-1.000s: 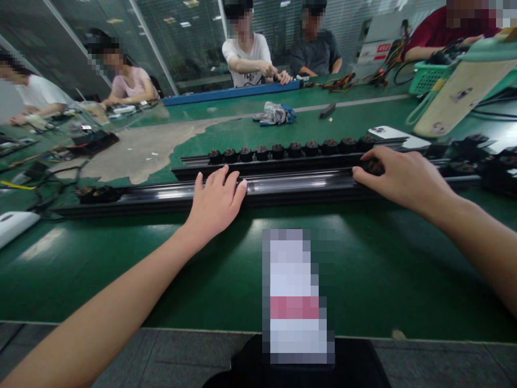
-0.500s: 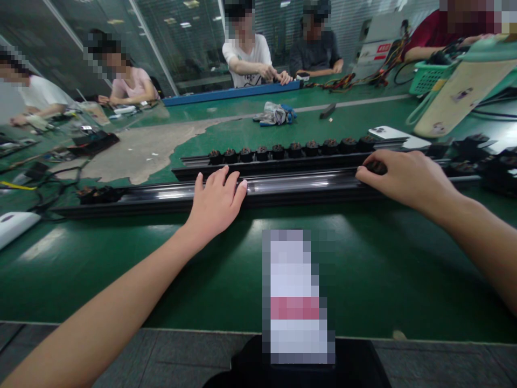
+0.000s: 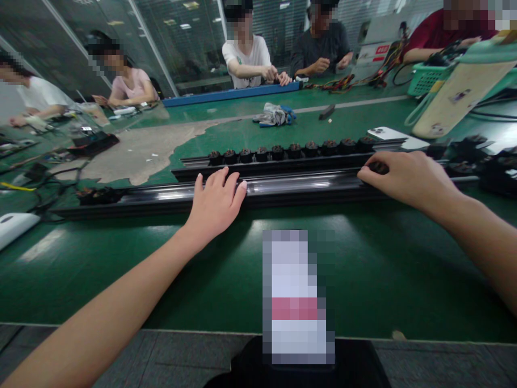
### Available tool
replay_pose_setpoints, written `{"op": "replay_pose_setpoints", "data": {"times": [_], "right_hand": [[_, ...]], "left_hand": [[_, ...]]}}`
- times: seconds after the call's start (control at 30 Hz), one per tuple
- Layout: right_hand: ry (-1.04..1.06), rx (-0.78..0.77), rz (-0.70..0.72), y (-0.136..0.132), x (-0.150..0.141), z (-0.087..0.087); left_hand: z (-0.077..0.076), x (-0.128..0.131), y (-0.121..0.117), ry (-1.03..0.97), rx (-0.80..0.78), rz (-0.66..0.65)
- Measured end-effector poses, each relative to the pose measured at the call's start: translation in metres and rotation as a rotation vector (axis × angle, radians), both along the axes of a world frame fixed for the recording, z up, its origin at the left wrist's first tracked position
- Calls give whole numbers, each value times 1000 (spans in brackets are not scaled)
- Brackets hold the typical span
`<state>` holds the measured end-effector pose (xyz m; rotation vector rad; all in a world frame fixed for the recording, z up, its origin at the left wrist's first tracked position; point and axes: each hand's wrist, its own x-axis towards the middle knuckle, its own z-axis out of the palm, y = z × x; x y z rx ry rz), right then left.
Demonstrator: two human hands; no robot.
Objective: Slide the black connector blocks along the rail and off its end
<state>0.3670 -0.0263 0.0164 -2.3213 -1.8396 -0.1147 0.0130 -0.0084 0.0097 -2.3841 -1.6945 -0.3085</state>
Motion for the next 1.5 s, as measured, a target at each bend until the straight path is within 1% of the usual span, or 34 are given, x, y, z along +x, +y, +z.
{"op": "replay_pose_setpoints", "data": {"times": [0.47,0.8,1.5], "right_hand": [[-42,-56,-44,1,2,2],[-60,-31,-52,2,6,1],[-63,-72,-68,3,6,2]], "left_hand": [[0,0,0,-5,-6,3],[2,2,-2,-5,-12,8],[2,1,-1,2,-21,10]]}}
